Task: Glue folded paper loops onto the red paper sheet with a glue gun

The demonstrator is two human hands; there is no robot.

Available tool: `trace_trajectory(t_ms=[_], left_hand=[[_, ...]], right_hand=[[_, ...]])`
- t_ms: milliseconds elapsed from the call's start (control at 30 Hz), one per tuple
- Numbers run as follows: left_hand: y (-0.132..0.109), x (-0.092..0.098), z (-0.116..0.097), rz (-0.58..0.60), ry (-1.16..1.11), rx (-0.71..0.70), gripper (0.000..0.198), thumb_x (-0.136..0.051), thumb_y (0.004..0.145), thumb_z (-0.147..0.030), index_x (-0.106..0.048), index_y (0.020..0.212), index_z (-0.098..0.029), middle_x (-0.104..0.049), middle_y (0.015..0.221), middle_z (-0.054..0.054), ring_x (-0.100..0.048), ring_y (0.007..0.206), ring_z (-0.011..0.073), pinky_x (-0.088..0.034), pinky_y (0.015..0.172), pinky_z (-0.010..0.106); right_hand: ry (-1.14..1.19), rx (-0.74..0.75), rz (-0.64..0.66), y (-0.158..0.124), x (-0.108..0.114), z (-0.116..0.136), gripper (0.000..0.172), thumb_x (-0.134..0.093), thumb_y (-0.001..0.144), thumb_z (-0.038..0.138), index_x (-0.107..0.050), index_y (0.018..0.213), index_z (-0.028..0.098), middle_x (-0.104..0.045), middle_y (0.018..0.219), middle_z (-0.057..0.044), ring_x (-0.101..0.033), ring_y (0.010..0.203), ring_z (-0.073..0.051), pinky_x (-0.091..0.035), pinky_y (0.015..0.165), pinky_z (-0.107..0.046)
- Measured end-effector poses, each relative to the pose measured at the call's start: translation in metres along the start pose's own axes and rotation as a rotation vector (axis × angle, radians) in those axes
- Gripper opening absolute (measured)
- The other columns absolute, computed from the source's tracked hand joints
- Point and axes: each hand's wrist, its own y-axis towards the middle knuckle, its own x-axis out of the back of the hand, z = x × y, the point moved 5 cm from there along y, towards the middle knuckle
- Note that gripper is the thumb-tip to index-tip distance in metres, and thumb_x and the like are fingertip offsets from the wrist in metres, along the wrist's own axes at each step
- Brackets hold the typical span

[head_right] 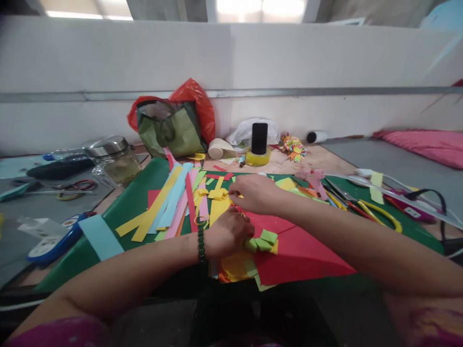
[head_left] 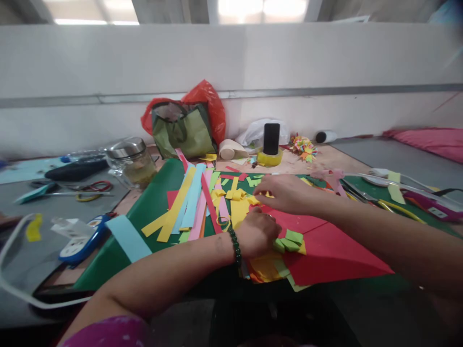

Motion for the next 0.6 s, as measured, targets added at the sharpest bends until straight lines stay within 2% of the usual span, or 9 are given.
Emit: trace_trajectory(t_ms=[67, 167, 233, 300, 367, 500, 533, 600], left_hand=[[0.0, 0.0, -0.002, -0.011, 0.005, -0.01, 0.008, -0.062, 0.077, -0.014, -0.07, 0.078, -0.015, -0.071, 0.078, 0.008, -0.065, 0.078, 0.0232, -0.041, 0.072, 0.035], [0.0, -0.001, -0.003, -0.037, -0.005, -0.023, 0.012, -0.06, 0.08, -0.015, -0.072, 0.083, -0.014, -0.072, 0.081, 0.01, -0.067, 0.079, 0.0244, -0.043, 0.07, 0.035], [0.0, -0.003, -0.003, -0.043, -0.016, -0.014, 0.014, -0.059, 0.08, -0.014, -0.072, 0.082, -0.013, -0.072, 0.08, 0.011, -0.067, 0.078, 0.0248, -0.044, 0.066, 0.034], [0.001, -0.003, -0.002, -0.051, -0.041, -0.013, 0.013, -0.059, 0.08, -0.013, -0.072, 0.081, -0.013, -0.072, 0.079, 0.012, -0.068, 0.077, 0.0252, -0.044, 0.063, 0.034], [0.001, -0.002, -0.002, -0.059, -0.068, -0.021, 0.012, -0.06, 0.079, -0.013, -0.072, 0.079, -0.012, -0.072, 0.077, 0.013, -0.068, 0.075, 0.0256, -0.044, 0.062, 0.033], [0.001, -0.004, -0.004, -0.06, -0.089, -0.027, 0.012, -0.059, 0.08, -0.011, -0.071, 0.079, -0.011, -0.071, 0.076, 0.014, -0.067, 0.074, 0.0255, -0.046, 0.065, 0.035], [0.001, -0.006, -0.005, -0.054, -0.087, -0.024, 0.014, -0.057, 0.081, -0.011, -0.071, 0.079, -0.011, -0.071, 0.076, 0.014, -0.067, 0.074, 0.0253, -0.047, 0.067, 0.036], [0.002, -0.011, -0.008, -0.056, -0.082, -0.024, 0.017, -0.055, 0.083, -0.011, -0.07, 0.078, -0.013, -0.07, 0.073, 0.013, -0.066, 0.072, 0.0249, -0.047, 0.07, 0.039]], right_hand=[[-0.042, 0.057, -0.018, 0.032, -0.007, 0.008, 0.032, -0.054, 0.089, 0.037, -0.072, 0.106, 0.017, -0.069, 0.107, -0.013, -0.062, 0.097, -0.026, -0.042, 0.074, -0.032], [-0.117, 0.069, 0.071, 0.071, -0.034, 0.011, 0.049, -0.062, 0.081, 0.048, -0.067, 0.118, 0.017, -0.066, 0.116, -0.016, -0.059, 0.108, -0.031, -0.044, 0.077, -0.035], [-0.15, 0.025, 0.155, 0.089, -0.051, 0.005, 0.049, -0.067, 0.075, 0.044, -0.066, 0.117, 0.017, -0.068, 0.112, -0.016, -0.06, 0.107, -0.033, -0.045, 0.076, -0.036], [-0.137, -0.046, 0.184, 0.101, -0.059, -0.005, 0.044, -0.068, 0.074, 0.035, -0.067, 0.114, 0.017, -0.07, 0.108, -0.016, -0.062, 0.103, -0.033, -0.046, 0.075, -0.036], [-0.089, -0.11, 0.149, 0.111, -0.053, -0.016, 0.041, -0.063, 0.077, 0.029, -0.066, 0.116, 0.016, -0.071, 0.108, -0.015, -0.064, 0.1, -0.032, -0.045, 0.074, -0.034], [-0.01, -0.181, 0.03, 0.115, -0.021, -0.034, 0.043, -0.048, 0.09, 0.03, -0.057, 0.128, 0.012, -0.07, 0.111, -0.013, -0.064, 0.096, -0.023, -0.043, 0.072, -0.027], [-0.011, -0.173, 0.042, 0.111, -0.015, -0.035, 0.043, -0.049, 0.09, 0.033, -0.058, 0.126, 0.012, -0.07, 0.111, -0.013, -0.064, 0.094, -0.022, -0.043, 0.071, -0.026], [-0.051, -0.103, 0.188, 0.099, -0.015, -0.03, 0.044, -0.059, 0.083, 0.04, -0.064, 0.118, 0.014, -0.071, 0.107, -0.012, -0.064, 0.09, -0.022, -0.042, 0.067, -0.027]])
